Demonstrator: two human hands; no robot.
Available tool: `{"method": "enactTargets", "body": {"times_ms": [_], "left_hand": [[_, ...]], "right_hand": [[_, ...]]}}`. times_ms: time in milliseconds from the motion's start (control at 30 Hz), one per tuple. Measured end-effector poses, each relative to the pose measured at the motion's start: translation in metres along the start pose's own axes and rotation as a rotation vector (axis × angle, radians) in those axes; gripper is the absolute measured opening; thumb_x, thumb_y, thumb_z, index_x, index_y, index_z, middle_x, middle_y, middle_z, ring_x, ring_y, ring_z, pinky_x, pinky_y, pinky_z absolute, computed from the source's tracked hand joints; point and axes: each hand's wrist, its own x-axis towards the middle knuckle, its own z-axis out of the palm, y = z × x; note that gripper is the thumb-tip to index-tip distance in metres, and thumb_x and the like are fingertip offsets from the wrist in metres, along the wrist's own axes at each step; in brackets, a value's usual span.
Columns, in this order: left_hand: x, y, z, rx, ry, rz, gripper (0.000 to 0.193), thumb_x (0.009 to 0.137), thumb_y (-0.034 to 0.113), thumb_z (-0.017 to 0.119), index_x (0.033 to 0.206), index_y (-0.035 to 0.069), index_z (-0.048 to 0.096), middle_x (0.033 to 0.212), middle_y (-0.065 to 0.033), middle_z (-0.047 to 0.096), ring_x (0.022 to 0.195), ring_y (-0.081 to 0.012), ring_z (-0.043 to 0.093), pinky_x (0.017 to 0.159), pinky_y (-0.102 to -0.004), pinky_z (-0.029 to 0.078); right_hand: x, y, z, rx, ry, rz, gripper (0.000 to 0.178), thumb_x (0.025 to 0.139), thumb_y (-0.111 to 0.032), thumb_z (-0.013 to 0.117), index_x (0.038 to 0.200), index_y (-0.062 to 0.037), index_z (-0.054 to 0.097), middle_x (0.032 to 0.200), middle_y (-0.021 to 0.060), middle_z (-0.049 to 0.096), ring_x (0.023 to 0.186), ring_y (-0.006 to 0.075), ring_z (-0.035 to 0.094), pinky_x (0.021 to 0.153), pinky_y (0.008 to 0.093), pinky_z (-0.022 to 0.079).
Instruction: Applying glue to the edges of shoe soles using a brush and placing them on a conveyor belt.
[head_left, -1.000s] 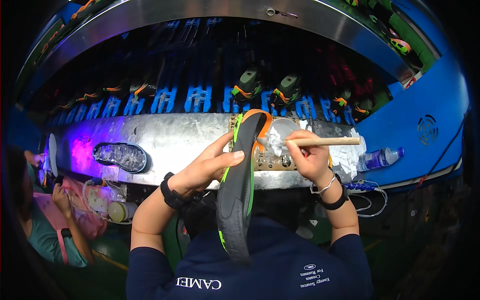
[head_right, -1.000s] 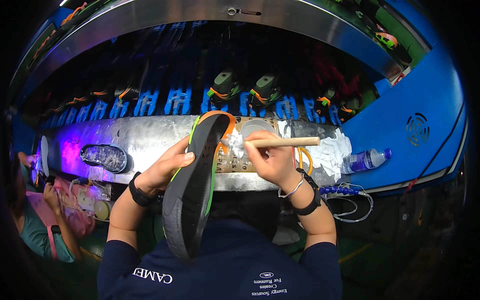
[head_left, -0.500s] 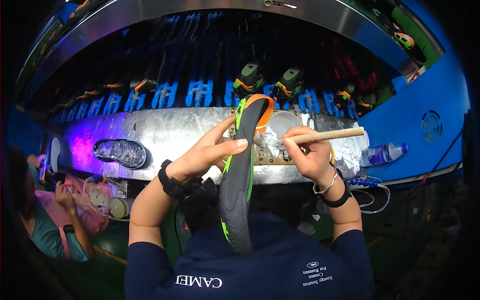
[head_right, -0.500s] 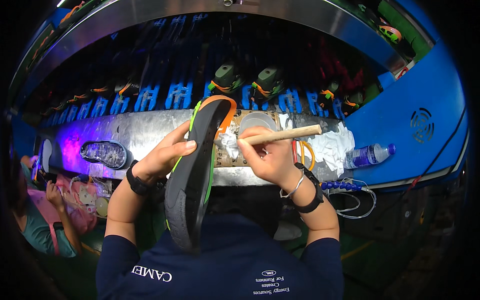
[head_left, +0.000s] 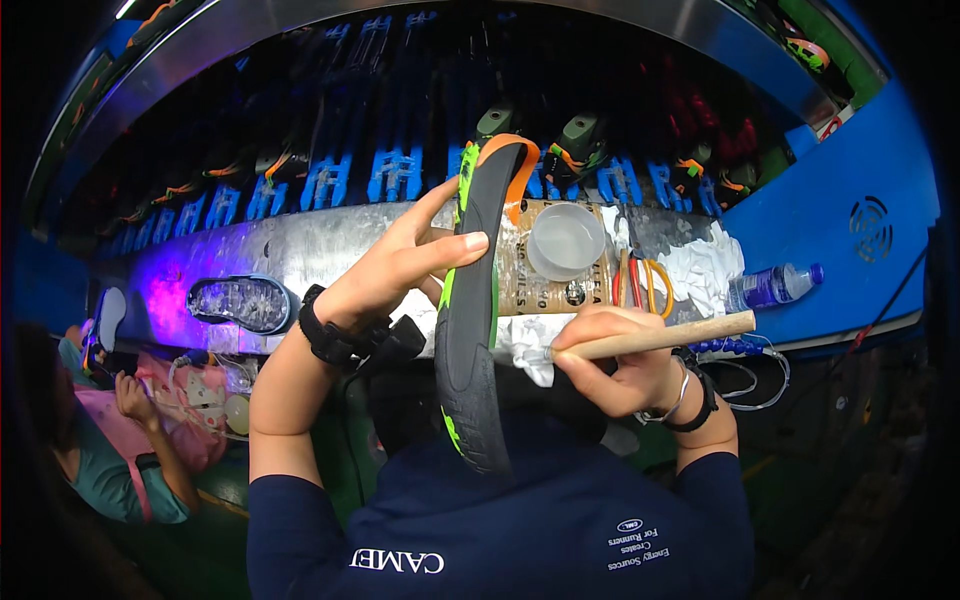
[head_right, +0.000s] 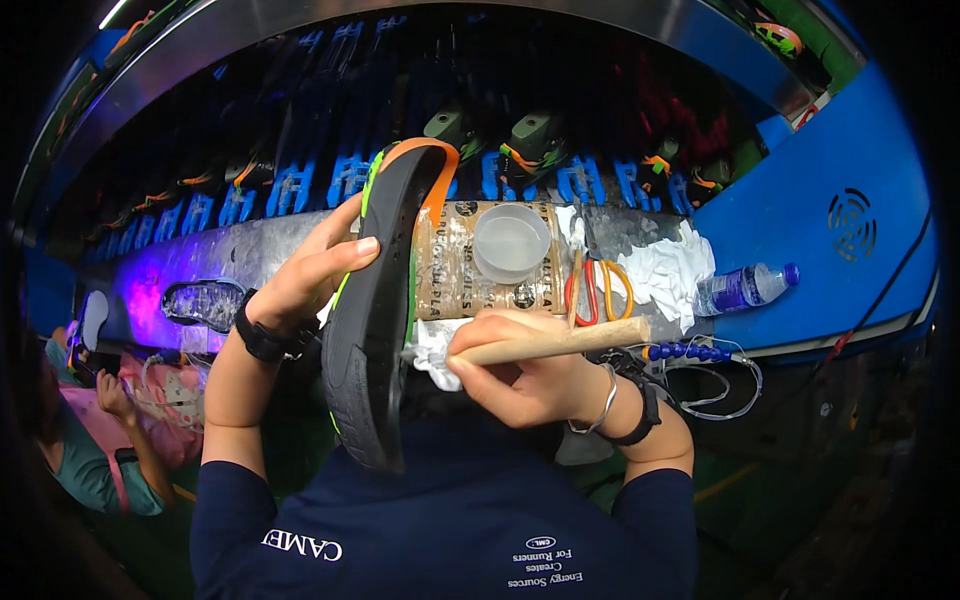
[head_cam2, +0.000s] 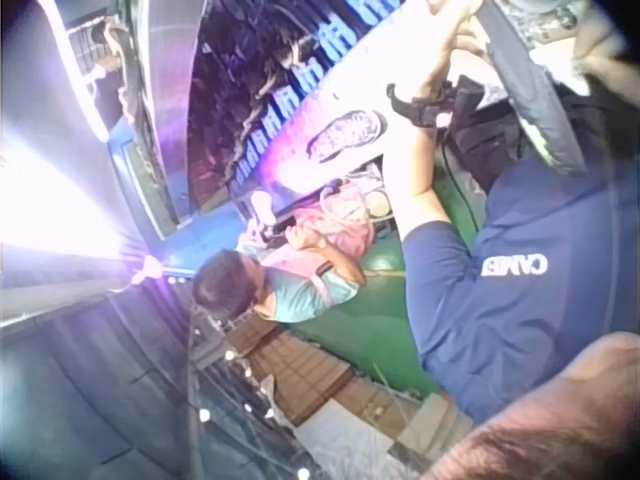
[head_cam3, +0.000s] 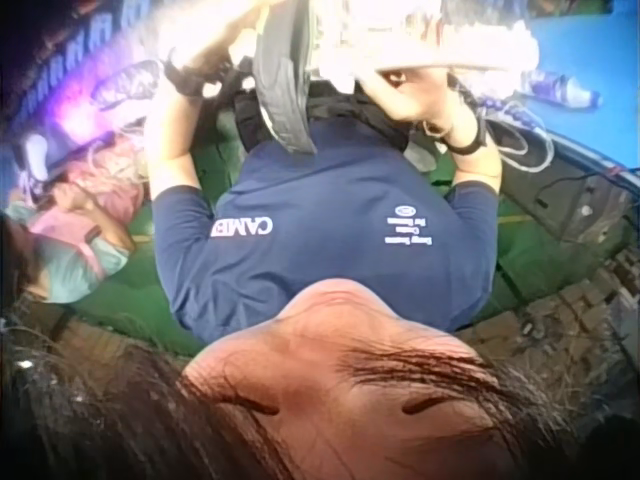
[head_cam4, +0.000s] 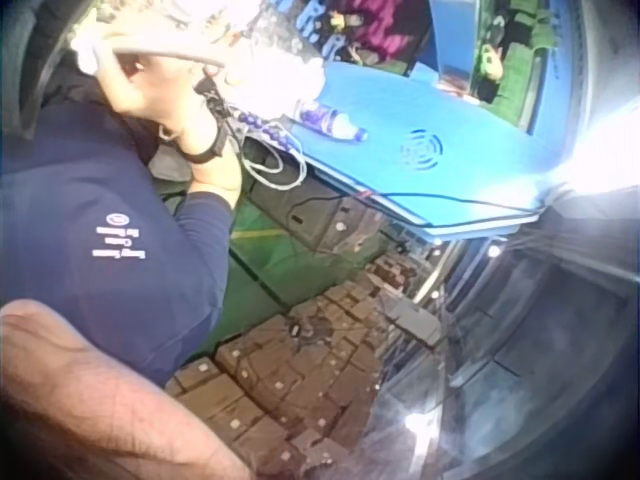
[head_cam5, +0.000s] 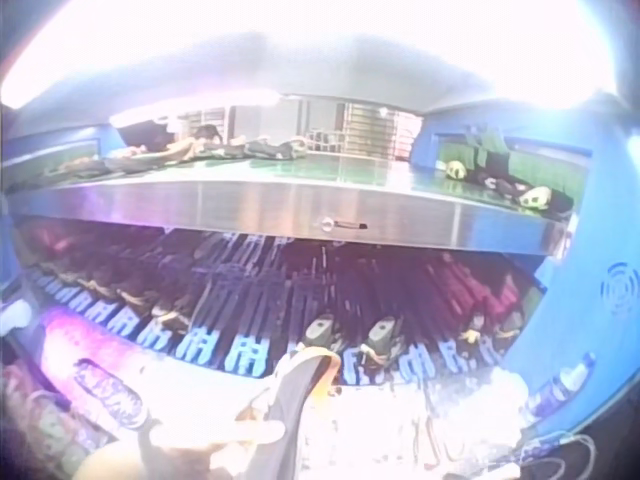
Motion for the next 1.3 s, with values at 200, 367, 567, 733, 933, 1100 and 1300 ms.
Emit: {"method": "enactTargets", "body": {"times_ms": [200, 367, 567, 733, 933, 1100, 1300], "left_hand": [[-0.001, 0.007, 0.003, -0.030, -0.029, -0.013, 0.082, 0.073, 0.033, 0.059, 0.133, -0.001, 0.014, 0.093, -0.0157, 0.056, 0.074, -0.0135, 0.055, 0.050, -0.0189, 0.041], [-0.004, 0.013, 0.011, -0.053, -0.082, -0.022, 0.077, 0.074, 0.031, 0.058, 0.132, 0.001, 0.017, 0.088, -0.0093, 0.055, 0.066, -0.0069, 0.049, 0.050, -0.0169, 0.031], [0.000, 0.017, 0.017, -0.021, -0.094, -0.061, 0.076, 0.074, 0.032, 0.058, 0.132, 0.001, 0.019, 0.089, -0.0084, 0.056, 0.067, -0.0058, 0.047, 0.049, -0.0174, 0.028], [0.006, 0.018, 0.025, -0.057, -0.120, -0.040, 0.075, 0.075, 0.030, 0.058, 0.132, 0.001, 0.018, 0.097, -0.0109, 0.054, 0.076, -0.0089, 0.052, 0.055, -0.0186, 0.037], [0.011, 0.018, 0.028, -0.027, -0.106, -0.104, 0.076, 0.076, 0.029, 0.058, 0.132, 0.001, 0.016, 0.101, -0.0149, 0.052, 0.084, -0.0151, 0.055, 0.060, -0.0241, 0.046], [0.015, 0.016, 0.030, 0.028, -0.106, -0.107, 0.075, 0.077, 0.030, 0.057, 0.132, 0.000, 0.017, 0.103, -0.0159, 0.052, 0.088, -0.0173, 0.055, 0.062, -0.0260, 0.047], [0.012, 0.075, 0.034, 0.100, 0.047, 0.108, 0.056, 0.078, 0.027, 0.051, 0.123, -0.002, 0.035, 0.112, -0.0090, 0.047, 0.101, -0.0140, 0.045, 0.087, -0.0270, 0.035]], "right_hand": [[-0.002, 0.018, -0.012, 0.202, 0.355, 0.275, 0.009, 0.073, 0.003, 0.056, 0.082, 0.0033, 0.056, 0.073, 0.0078, 0.057, 0.060, 0.0081, 0.051, 0.051, 0.0193, 0.040], [0.013, 0.055, -0.025, -0.019, 0.487, 0.137, 0.008, 0.074, 0.003, 0.056, 0.083, 0.0022, 0.056, 0.074, 0.0044, 0.056, 0.061, 0.0063, 0.049, 0.051, 0.0174, 0.038], [0.003, 0.051, -0.022, 0.054, 0.374, 0.138, 0.009, 0.075, 0.001, 0.057, 0.084, 0.0005, 0.056, 0.072, 0.0026, 0.055, 0.057, 0.0044, 0.046, 0.048, 0.0167, 0.035], [0.005, 0.055, -0.022, 0.050, 0.466, 0.127, 0.011, 0.074, 0.001, 0.057, 0.086, 0.0010, 0.056, 0.069, 0.0018, 0.054, 0.053, 0.0036, 0.045, 0.045, 0.0169, 0.034], [-0.008, 0.036, -0.022, 0.032, 0.314, 0.060, 0.008, 0.073, 0.001, 0.058, 0.080, -0.0007, 0.056, 0.065, 0.0018, 0.052, 0.047, 0.0039, 0.041, 0.041, 0.0180, 0.031], [-0.023, 0.017, -0.027, 0.181, 0.119, 0.173, 0.009, 0.073, 0.002, 0.058, 0.081, -0.0004, 0.056, 0.069, 0.0032, 0.054, 0.051, 0.0038, 0.045, 0.043, 0.0179, 0.034], [-0.043, 0.006, -0.058, 0.543, 0.540, 0.136, 0.013, 0.076, 0.004, 0.051, 0.089, 0.0055, 0.053, 0.060, 0.0084, 0.052, 0.047, 0.0069, 0.046, 0.041, 0.0182, 0.036]]}}
